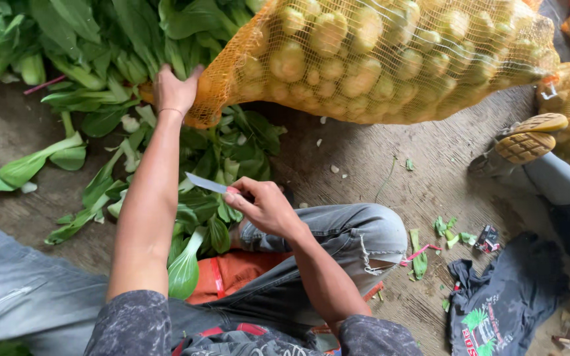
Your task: The person sits on the floor among piles of leafy green vegetables and trims the root ends off bok choy heads one at a time using a small knife, dropping the cut bases aside and placing the trimmed heads into an orange mesh sack beside them.
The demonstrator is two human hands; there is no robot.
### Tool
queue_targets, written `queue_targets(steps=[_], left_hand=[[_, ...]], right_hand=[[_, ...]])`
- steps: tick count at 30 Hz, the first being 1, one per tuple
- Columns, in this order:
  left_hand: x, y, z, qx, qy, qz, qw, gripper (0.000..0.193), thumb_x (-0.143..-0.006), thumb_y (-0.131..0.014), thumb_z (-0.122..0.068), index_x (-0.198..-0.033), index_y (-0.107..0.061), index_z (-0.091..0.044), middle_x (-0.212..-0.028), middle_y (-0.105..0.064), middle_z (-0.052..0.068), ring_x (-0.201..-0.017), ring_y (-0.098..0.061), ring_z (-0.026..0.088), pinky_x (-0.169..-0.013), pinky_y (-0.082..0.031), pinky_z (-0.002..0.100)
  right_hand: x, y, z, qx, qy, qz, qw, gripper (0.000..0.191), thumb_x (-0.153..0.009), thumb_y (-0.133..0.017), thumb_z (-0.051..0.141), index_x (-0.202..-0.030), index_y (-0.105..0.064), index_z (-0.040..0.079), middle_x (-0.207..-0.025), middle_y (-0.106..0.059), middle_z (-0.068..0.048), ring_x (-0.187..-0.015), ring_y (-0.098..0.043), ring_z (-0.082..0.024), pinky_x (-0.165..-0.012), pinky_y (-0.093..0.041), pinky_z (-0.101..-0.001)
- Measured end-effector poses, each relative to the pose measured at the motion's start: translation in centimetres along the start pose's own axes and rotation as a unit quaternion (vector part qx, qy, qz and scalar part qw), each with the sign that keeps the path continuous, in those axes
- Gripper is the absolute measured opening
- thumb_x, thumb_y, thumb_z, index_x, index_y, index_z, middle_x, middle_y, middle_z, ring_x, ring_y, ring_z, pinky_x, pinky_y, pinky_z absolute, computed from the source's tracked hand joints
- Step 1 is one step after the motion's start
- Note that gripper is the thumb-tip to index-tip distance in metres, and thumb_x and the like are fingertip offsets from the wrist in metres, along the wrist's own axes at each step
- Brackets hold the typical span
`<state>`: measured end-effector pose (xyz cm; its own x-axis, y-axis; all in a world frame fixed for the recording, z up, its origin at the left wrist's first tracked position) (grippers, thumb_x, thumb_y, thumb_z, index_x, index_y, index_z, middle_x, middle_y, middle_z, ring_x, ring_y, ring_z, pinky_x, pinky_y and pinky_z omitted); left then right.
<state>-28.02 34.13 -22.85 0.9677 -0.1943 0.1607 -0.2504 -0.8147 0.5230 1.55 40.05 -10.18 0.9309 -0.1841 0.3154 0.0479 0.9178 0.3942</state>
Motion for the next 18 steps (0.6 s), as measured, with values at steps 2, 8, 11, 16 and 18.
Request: queue_targets(steps=[2,8,11,16,18], left_hand=[[0.4,-0.2,0.1,-0.005,0.032,0.028,0.999,0.059,-0.081,-0.086,-0.048,-0.118,-0.072,-0.004,-0.118,-0.074,0.017,-0.108,-0.069,0.029,-0.096,-0.051,0.039],[0.5,-1.0,0.9,0.106,0.027,0.138,0.984,0.068,-0.078,-0.079,-0.049,-0.119,-0.07,0.004,-0.12,-0.074,0.013,-0.108,-0.07,0.021,-0.098,-0.052,0.034],[0.4,-0.6,2.1,0.089,0.129,0.087,0.984,0.074,-0.079,-0.079,-0.052,-0.122,-0.069,0.008,-0.123,-0.072,0.018,-0.112,-0.07,0.023,-0.1,-0.052,0.035],[1.1,-2.0,1.2,0.114,0.182,0.151,0.965,0.109,-0.079,-0.083,-0.061,-0.137,-0.037,0.018,-0.138,-0.053,0.029,-0.126,-0.056,0.03,-0.102,-0.043,0.045],[1.5,-2.6,0.3,0.094,0.18,0.16,0.966,0.117,-0.076,-0.083,-0.063,-0.141,-0.032,0.02,-0.142,-0.051,0.031,-0.129,-0.056,0.032,-0.104,-0.044,0.045]], right_hand=[[0.0,0.2,0.0,-0.013,0.002,0.006,1.0,0.038,-0.097,-0.069,0.036,-0.108,-0.07,0.0,-0.071,-0.067,-0.009,-0.063,-0.059,-0.012,-0.06,-0.05,-0.0307],[0.1,-0.7,-0.1,-0.021,0.002,0.027,0.999,0.04,-0.096,-0.068,0.037,-0.11,-0.071,-0.001,-0.072,-0.067,-0.009,-0.064,-0.058,-0.012,-0.06,-0.05,-0.0315],[0.1,-1.0,0.2,-0.016,0.021,0.03,0.999,0.041,-0.097,-0.068,0.038,-0.109,-0.071,-0.001,-0.071,-0.066,-0.009,-0.063,-0.058,-0.013,-0.061,-0.05,-0.0321],[0.1,-1.1,0.5,-0.017,0.02,0.037,0.999,0.041,-0.098,-0.067,0.039,-0.107,-0.071,-0.001,-0.068,-0.063,-0.009,-0.062,-0.056,-0.013,-0.059,-0.048,-0.0325],[0.2,-1.1,0.4,-0.003,0.006,0.036,0.999,0.041,-0.097,-0.067,0.039,-0.107,-0.072,0.0,-0.066,-0.062,-0.009,-0.06,-0.054,-0.014,-0.058,-0.047,-0.0329]])
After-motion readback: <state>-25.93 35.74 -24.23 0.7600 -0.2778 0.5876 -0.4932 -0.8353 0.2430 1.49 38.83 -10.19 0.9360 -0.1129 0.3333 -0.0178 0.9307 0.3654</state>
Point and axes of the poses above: each hand's wrist, its own x-axis away from the middle knuckle, its own y-axis out of the back of the hand, z = x × y, the point moved 5 cm from there along -x, towards the middle knuckle
